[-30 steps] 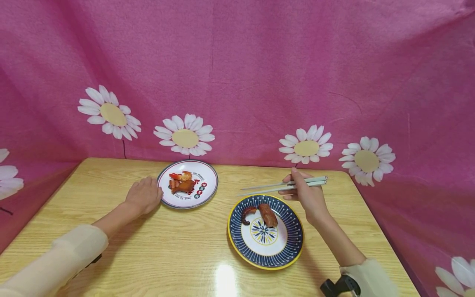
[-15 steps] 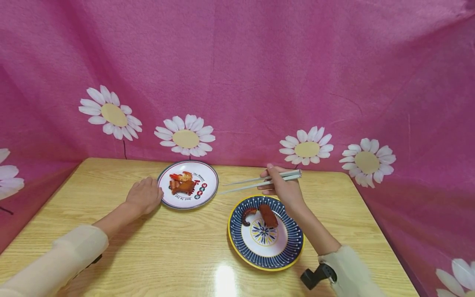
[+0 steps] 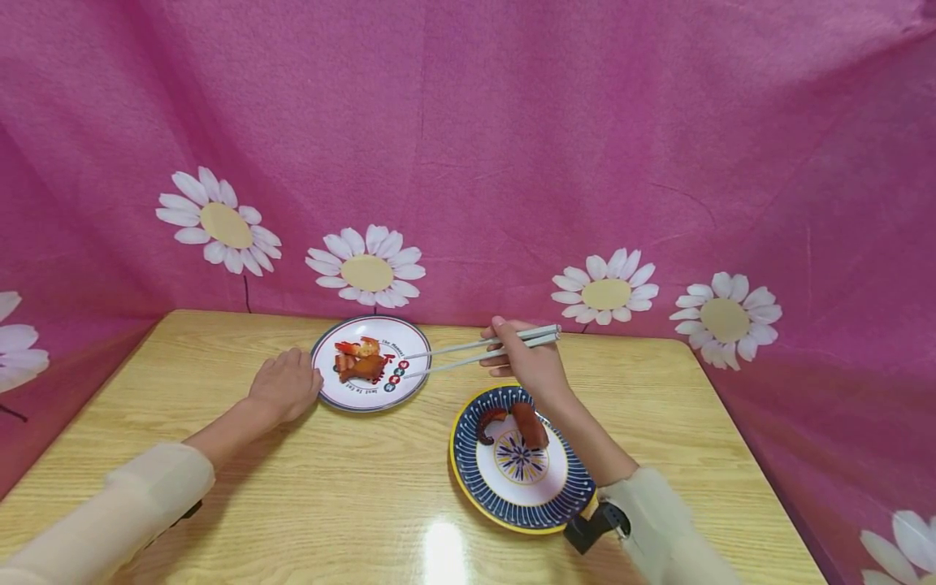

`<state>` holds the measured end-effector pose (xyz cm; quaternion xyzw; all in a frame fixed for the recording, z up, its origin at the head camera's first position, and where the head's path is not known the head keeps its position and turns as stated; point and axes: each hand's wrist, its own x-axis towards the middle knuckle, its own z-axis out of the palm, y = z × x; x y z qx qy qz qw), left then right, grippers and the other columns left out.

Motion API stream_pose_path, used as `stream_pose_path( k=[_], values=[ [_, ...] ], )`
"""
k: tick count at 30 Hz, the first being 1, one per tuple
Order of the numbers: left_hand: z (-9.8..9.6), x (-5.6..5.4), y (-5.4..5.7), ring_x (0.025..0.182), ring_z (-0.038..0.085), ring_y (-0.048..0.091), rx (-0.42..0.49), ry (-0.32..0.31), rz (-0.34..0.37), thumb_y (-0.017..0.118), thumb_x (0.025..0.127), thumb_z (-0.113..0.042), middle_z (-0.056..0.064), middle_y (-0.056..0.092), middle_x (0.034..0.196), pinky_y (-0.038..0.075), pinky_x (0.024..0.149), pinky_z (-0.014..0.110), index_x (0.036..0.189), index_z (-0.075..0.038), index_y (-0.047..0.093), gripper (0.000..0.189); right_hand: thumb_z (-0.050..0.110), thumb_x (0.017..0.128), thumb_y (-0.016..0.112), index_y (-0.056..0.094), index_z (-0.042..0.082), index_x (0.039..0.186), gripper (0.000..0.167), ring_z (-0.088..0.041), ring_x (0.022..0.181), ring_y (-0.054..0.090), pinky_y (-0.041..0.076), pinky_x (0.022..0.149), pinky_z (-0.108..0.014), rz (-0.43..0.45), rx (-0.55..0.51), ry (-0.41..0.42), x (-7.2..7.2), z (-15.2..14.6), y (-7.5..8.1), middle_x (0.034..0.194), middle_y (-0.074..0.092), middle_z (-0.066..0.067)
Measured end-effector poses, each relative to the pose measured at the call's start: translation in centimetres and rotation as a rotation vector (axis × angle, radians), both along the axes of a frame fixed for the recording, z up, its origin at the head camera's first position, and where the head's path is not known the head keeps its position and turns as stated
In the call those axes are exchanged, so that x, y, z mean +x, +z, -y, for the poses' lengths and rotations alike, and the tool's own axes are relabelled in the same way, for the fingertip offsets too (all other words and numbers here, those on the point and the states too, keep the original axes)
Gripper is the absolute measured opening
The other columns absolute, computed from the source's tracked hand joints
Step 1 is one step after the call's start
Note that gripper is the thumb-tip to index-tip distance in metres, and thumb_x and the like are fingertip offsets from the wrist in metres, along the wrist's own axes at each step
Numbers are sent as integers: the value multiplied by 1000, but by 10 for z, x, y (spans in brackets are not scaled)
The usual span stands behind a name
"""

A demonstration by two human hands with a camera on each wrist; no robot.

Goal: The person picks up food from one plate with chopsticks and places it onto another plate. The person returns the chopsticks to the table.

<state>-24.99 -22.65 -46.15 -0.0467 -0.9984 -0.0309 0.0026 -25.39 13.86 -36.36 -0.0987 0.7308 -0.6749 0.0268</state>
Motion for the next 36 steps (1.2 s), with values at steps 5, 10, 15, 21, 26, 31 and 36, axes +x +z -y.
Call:
stream_pose_path(
  k=[5, 10, 15, 21, 26, 31, 36],
  values=[
    [1, 0, 1, 89, 34, 50, -6, 1, -2, 38, 102, -21, 17, 45, 90, 43, 83, 47, 104, 14, 52, 38, 26, 104, 55, 63, -16, 110, 43, -14, 72, 72, 58, 63, -29, -28, 15, 22, -3, 12, 0, 82, 67, -3],
    [1, 0, 1, 89, 33, 49, -3, 2, -1, 38, 102, -21, 16, 44, 90, 43, 83, 47, 104, 13, 52, 37, 24, 103, 55, 65, -14, 107, 39, -15, 70, 72, 57, 60, -28, -35, 16, 30, -9, 27, -2, 80, 66, -5],
    [1, 0, 1, 89, 33, 49, -2, 2, -5, 38, 102, -21, 17, 44, 89, 43, 82, 47, 104, 14, 52, 37, 22, 104, 54, 64, -17, 109, 40, -15, 67, 71, 56, 58, -27, -45, 19, 33, -13, 42, -3, 79, 66, -5],
    [1, -1, 0, 90, 34, 50, -3, -4, -12, 37, 102, -21, 17, 45, 90, 43, 83, 48, 104, 14, 53, 39, 21, 104, 53, 65, -14, 107, 38, -18, 69, 72, 56, 57, -27, -48, 32, 36, -19, 57, -10, 80, 66, -6],
    [0, 0, 0, 89, 34, 50, -3, 2, -9, 38, 102, -21, 17, 45, 90, 43, 83, 47, 105, 14, 53, 39, 19, 103, 54, 67, -12, 103, 34, -30, 73, 73, 56, 57, -27, -57, 45, 23, -24, 67, -18, 78, 67, -8],
    [-1, 1, 0, 91, 35, 51, 2, 3, -15, 38, 102, -21, 18, 46, 91, 43, 84, 48, 105, 14, 53, 38, 18, 103, 53, 68, -10, 101, 32, -33, 75, 72, 57, 57, -28, -44, 53, 14, -25, 74, -21, 75, 67, -9],
    [-1, 1, 0, 93, 35, 51, 2, -4, -12, 38, 102, -21, 18, 46, 91, 43, 85, 48, 105, 14, 53, 38, 18, 103, 53, 67, -13, 103, 34, -28, 71, 73, 57, 58, -31, -41, 53, 14, -27, 79, -25, 76, 68, -11]
  ],
)
